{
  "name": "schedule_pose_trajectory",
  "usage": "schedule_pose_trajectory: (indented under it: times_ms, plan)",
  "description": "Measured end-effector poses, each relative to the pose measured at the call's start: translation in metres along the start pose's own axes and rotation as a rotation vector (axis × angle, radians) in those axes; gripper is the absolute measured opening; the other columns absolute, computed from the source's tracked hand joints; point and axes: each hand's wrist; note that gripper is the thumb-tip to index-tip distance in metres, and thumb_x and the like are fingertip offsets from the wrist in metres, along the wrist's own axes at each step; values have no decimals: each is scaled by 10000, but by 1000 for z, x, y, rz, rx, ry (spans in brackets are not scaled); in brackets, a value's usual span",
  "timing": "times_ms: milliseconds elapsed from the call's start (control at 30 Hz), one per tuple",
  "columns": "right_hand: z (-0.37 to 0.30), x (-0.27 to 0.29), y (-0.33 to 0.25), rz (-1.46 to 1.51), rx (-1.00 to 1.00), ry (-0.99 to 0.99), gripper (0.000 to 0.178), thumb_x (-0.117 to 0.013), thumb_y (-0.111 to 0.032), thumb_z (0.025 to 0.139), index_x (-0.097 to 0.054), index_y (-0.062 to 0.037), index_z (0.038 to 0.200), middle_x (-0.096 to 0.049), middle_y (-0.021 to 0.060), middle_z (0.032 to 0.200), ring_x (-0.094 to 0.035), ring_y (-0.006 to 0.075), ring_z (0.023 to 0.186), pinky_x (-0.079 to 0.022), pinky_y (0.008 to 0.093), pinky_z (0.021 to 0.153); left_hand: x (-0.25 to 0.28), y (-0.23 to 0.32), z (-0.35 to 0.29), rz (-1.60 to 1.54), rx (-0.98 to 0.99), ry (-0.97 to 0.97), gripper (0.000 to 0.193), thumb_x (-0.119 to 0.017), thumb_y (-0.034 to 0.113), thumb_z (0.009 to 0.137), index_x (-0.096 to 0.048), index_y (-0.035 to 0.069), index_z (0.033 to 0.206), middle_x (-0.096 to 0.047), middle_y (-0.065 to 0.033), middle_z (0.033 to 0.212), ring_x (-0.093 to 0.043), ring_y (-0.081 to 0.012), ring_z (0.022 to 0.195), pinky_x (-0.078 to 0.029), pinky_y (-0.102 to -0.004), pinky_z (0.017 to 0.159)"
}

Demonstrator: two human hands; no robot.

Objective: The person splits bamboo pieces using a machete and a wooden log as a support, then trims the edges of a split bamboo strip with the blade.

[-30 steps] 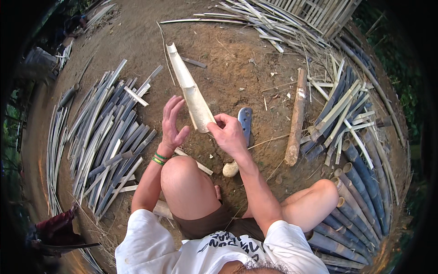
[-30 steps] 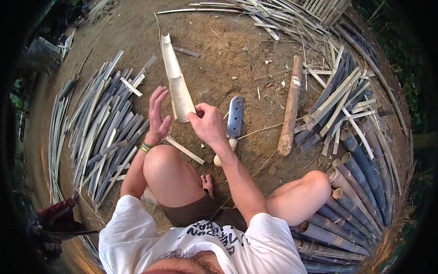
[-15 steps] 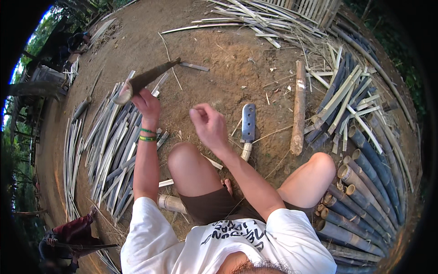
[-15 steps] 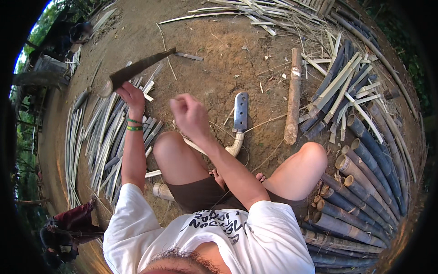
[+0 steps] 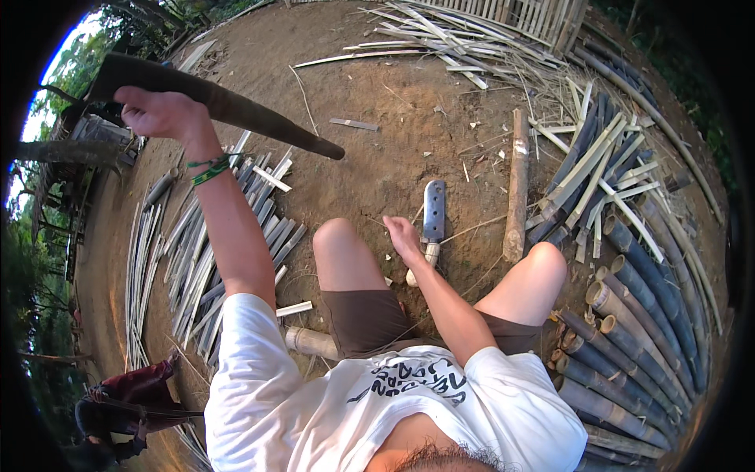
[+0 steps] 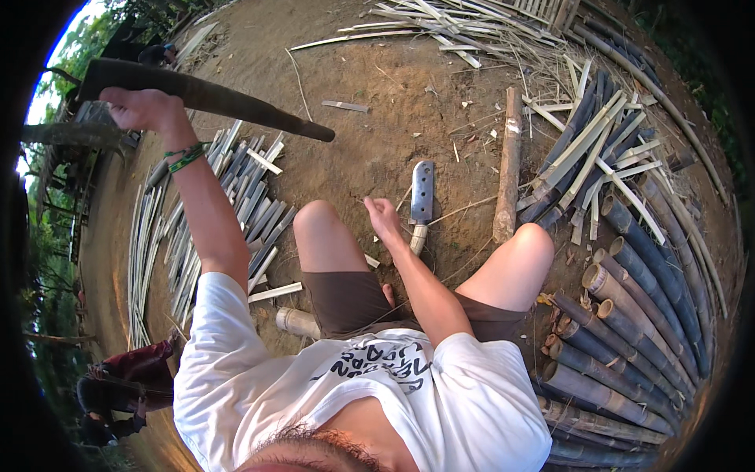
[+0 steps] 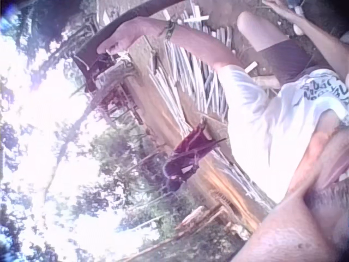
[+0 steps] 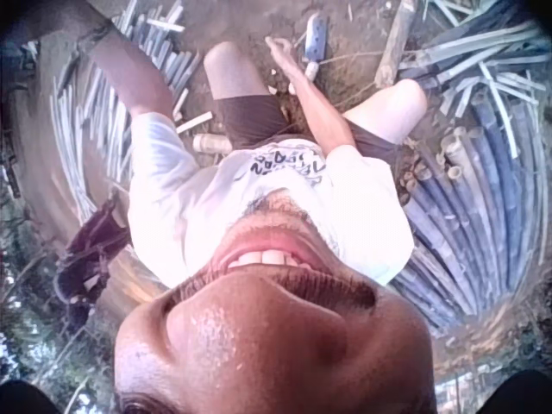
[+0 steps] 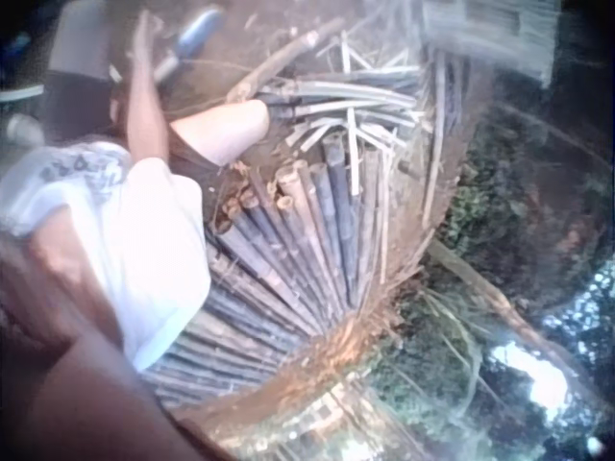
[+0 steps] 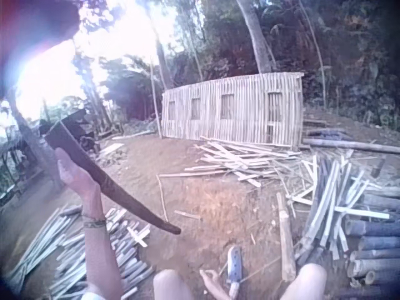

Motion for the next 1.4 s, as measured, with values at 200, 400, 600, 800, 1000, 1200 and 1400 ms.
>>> schedule_pose_trajectory:
  times_ms: [200,400,600,800,1000,1200,1400]
  plan:
    - [18,-1,-103,863,-141,-266,941,-648,-679,866,-399,-4,1474,-627,105,1182,-608,220,1034,-470,387,914,14,41,36,-199,250,139,826,-410,704,971,-580,-87,1134,-652,-192,1043,-693,-282,906,-632,-412,841]
    - [58,38,-151,1182,-179,80,1188,-692,-776,751,-260,30,1509,-574,132,1160,-565,257,1113,-312,536,1129,59,11,51,-163,559,334,860,-363,716,978,-538,-71,1276,-636,-171,1241,-667,-294,1077,-573,-444,981]
    - [73,95,-164,1122,-235,286,1089,-770,-732,705,-383,-23,1436,-544,125,1196,-529,291,1159,-212,589,1157,96,-6,4,-128,830,337,874,-459,771,912,-503,63,1422,-514,-132,1463,-548,-330,1282,-379,-497,1148]
    - [63,157,-201,1153,-33,561,591,-882,-407,754,-600,-61,1140,-624,68,1039,-614,205,914,-548,438,722,158,-120,-50,-204,1124,446,953,-332,850,874,-451,117,1473,-469,-111,1504,-487,-338,1346,-303,-574,1173]
    - [28,187,-319,1014,757,608,386,-873,-209,797,-644,-3,1030,-684,54,970,-640,158,845,-507,329,764,203,-205,-126,386,1460,167,868,-395,733,933,-349,76,1498,-436,-143,1508,-449,-339,1368,-285,-564,1169]
    - [-18,142,-392,200,1294,708,374,-879,-224,750,-662,-14,970,-709,72,862,-675,205,785,-518,366,763,49,-53,-163,61,1040,-479,700,-479,531,1023,-286,52,1496,-498,-197,1415,-481,-304,1341,-395,-476,1097]
    - [-13,90,-372,-186,1433,784,622,-852,-191,756,-565,39,1258,-632,201,1055,-591,399,980,-480,486,853,-58,79,-130,-474,373,-899,607,-401,487,1074,-382,27,1471,-562,-148,1360,-507,-247,1309,-379,-429,1107]
Point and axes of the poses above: each hand's wrist, its own z-axis towards the middle knuckle, its own x-axis out of the back of the hand, y = z × x
